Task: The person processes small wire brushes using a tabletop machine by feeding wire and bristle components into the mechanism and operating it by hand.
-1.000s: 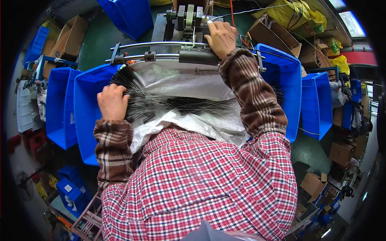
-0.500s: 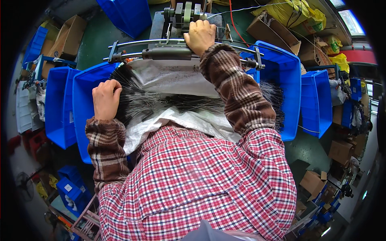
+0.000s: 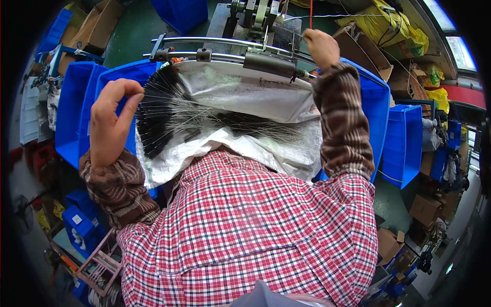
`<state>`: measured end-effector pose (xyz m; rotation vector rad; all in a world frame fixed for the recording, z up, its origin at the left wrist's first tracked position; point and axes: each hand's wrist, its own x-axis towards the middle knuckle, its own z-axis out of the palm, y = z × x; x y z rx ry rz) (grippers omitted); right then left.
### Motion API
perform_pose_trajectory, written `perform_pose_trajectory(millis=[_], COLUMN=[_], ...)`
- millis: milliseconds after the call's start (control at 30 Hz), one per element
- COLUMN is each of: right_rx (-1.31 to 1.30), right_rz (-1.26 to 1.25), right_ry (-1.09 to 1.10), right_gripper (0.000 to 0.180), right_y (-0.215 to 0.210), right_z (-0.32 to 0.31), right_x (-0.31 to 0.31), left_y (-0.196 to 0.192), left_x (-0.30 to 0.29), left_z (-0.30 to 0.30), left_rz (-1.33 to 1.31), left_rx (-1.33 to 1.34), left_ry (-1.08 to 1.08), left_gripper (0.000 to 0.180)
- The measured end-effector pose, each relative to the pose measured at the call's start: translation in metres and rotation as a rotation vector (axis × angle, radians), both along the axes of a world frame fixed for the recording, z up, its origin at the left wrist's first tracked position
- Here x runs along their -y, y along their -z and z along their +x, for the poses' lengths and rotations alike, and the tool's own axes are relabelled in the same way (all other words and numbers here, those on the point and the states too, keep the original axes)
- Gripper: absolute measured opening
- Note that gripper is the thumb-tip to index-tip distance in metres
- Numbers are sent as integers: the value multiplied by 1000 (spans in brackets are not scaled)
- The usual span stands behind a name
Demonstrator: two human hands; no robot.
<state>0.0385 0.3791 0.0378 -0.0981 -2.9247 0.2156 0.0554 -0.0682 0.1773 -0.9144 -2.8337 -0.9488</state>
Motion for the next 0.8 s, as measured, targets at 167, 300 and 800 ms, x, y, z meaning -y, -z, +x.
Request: perform_pose_trajectory(millis=[167,300,800], right_rx=[347,10,-211], right_rz=[-588,-721,133], right_ry=[-182,-500,-27], right_gripper=[32,23,21], right_y=[-64,-61,40], right_z=[67,63,-40], right_x=[30,136,56], left_y=[34,70,138], left_x=[-51,-103,-44], left_z=[0,-2,-10], left_rz=[258,364,-347], left_rx=[173,161,-96], left_ry=[129,97,-37], left_gripper=[7,10,27])
